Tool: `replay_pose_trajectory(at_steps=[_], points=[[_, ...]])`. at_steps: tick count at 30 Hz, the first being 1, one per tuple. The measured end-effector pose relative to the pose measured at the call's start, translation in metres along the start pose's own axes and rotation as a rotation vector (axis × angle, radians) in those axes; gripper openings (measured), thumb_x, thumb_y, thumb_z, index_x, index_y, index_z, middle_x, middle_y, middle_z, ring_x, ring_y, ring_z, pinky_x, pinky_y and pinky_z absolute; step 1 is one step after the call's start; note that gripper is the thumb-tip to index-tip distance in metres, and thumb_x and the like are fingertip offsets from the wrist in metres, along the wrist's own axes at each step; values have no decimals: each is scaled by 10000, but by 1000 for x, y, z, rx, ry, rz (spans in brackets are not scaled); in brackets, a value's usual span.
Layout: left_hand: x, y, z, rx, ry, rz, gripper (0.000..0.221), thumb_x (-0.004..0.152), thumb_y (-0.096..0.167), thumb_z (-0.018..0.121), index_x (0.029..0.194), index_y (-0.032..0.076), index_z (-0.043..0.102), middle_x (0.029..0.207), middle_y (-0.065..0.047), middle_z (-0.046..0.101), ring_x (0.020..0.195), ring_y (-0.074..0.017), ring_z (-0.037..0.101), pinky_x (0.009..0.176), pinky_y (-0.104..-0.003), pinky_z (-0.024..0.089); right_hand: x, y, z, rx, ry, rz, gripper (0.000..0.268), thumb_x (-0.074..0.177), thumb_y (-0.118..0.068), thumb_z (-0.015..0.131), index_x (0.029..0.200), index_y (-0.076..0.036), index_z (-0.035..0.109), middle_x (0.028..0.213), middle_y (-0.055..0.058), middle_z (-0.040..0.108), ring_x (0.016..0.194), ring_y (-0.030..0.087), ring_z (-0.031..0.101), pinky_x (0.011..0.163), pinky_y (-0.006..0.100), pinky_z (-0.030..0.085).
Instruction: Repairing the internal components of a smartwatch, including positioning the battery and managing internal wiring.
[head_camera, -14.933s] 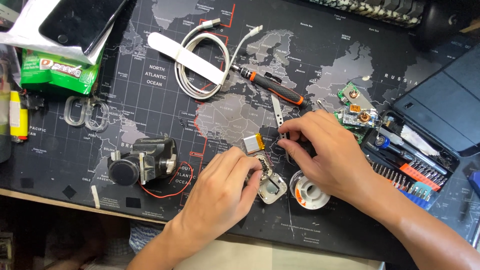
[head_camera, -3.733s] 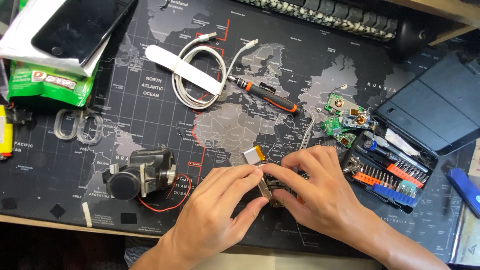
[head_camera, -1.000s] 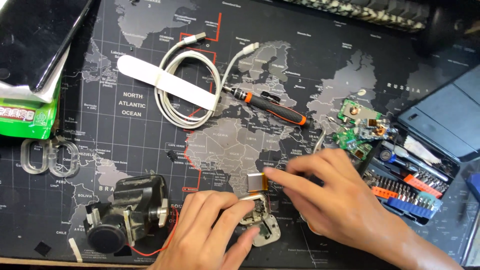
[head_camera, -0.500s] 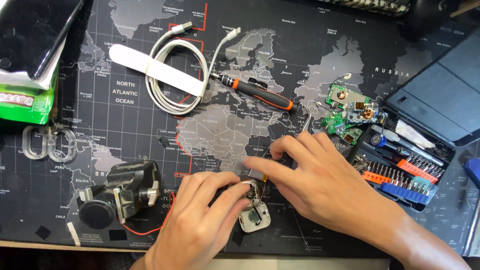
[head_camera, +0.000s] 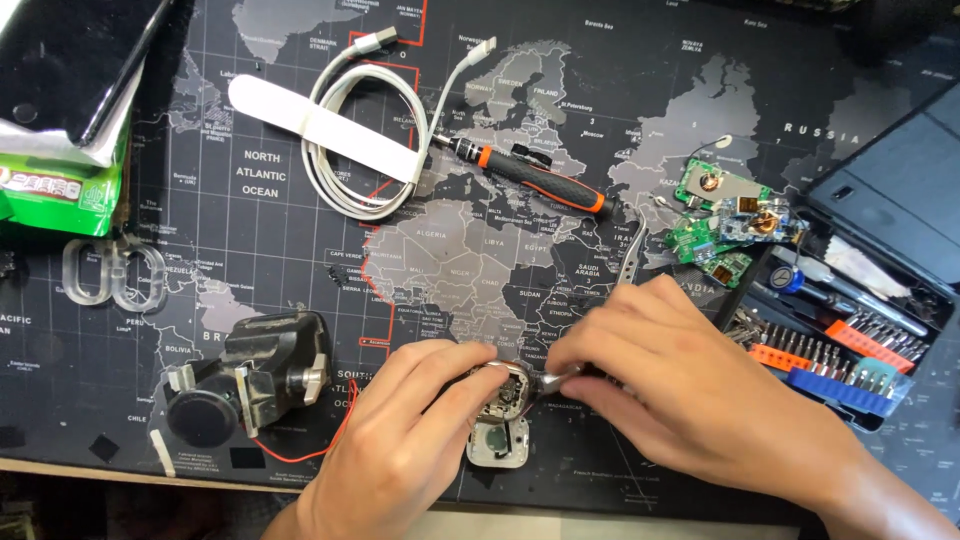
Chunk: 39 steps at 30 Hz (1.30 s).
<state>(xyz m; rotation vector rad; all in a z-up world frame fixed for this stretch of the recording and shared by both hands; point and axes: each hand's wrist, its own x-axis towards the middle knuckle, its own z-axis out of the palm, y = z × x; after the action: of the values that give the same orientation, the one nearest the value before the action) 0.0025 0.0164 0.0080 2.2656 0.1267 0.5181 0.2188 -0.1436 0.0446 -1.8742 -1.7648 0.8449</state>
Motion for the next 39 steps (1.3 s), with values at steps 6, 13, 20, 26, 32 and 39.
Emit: replay_pose_trajectory(at_steps=[6, 13, 20, 26, 32, 39], points=[[-1, 1, -4, -33, -25, -12, 150, 1071, -51, 606, 1170, -73, 717, 1214, -218, 724, 1050, -385, 703, 970, -453, 613, 0, -10, -12, 303, 83, 64, 167, 1059, -252, 646, 1136, -167, 768, 917, -72, 831, 775, 143, 690, 809, 332, 454], [-3, 0, -16, -136, -134, -57, 235, 1075, 147, 723, 1235, -25, 712, 1316, -230, 703, 1167, -417, 702, 1036, -481, 616, 2, -7, 2, 399, 195, 117, 164, 977, -233, 738, 1063, -135, 839, 858, -43, 857, 716, 131, 749, 798, 323, 504], [-4, 1, -13, -139, -138, -108, 222, 1089, 166, 709, 1216, -15, 716, 1328, -214, 705, 1150, -419, 722, 1057, -488, 644, 2, -5, 12, 388, 228, 174, 174, 943, -263, 750, 1019, -154, 863, 817, -80, 876, 691, 136, 713, 762, 347, 513], [-4, 1, -3, -9, -75, -74, 377, 1089, 351, 724, 1185, -13, 727, 1239, -181, 747, 1083, -373, 755, 1006, -431, 667, 6, -9, 15, 384, 272, 223, 133, 870, -260, 801, 923, -160, 872, 794, -61, 907, 628, 128, 710, 719, 308, 512], [-3, -4, -5, 6, -79, -26, 290, 1108, 263, 754, 1125, -25, 725, 1253, -215, 765, 1081, -383, 772, 985, -430, 676, 3, -5, 19, 378, 275, 322, 152, 837, -285, 816, 882, -185, 920, 800, -57, 947, 615, 116, 781, 697, 301, 552], [1, 5, -6, 42, -32, -92, 297, 1141, 281, 642, 1053, 11, 728, 1221, -171, 789, 1067, -336, 780, 970, -407, 666, -2, 4, 22, 366, 261, 252, 182, 838, -286, 800, 922, -163, 905, 811, -42, 920, 624, 124, 760, 712, 288, 545]])
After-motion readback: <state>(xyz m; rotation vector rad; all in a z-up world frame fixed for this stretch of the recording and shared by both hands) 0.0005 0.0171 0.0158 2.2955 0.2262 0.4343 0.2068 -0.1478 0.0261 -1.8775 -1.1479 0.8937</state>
